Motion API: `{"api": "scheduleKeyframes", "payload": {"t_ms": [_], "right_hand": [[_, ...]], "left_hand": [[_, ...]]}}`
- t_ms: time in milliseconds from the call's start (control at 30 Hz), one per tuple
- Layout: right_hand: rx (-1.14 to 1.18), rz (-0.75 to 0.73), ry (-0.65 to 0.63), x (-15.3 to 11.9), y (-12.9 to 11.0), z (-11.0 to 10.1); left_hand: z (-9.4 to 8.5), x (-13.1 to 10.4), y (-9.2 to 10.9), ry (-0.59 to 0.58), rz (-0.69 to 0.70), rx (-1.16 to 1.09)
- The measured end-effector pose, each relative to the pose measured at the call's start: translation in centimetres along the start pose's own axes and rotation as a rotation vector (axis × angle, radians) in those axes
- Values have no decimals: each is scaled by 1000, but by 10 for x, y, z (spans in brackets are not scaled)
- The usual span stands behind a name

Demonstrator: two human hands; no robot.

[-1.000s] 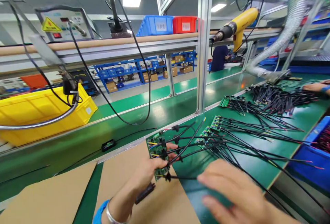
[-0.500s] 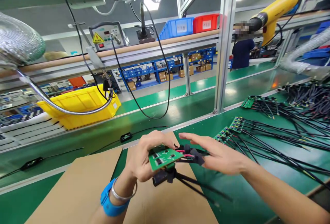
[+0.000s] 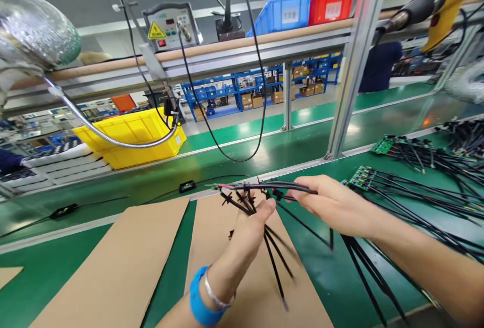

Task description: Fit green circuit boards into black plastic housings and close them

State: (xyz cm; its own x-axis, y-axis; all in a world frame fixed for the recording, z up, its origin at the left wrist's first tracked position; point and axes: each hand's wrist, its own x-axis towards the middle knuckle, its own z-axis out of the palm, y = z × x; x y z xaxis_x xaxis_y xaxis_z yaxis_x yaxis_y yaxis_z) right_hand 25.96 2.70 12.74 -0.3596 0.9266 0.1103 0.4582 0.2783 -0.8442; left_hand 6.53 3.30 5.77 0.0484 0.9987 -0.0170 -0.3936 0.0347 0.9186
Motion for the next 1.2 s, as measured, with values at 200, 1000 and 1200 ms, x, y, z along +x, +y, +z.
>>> {"api": "scheduleKeyframes", "payload": {"t_ms": [200,1000,1200], "right_hand": [[460,202,-325,-6,-21,-17],[-401,-174,-446,54,117,81],[-259,-119,-552,43,111,73]], "left_hand": [[1,-8,17,-273,-244,-130],[-76,-55,-41,-574,-577,563],[-76,-63,-44,-564,-449,603]]}}
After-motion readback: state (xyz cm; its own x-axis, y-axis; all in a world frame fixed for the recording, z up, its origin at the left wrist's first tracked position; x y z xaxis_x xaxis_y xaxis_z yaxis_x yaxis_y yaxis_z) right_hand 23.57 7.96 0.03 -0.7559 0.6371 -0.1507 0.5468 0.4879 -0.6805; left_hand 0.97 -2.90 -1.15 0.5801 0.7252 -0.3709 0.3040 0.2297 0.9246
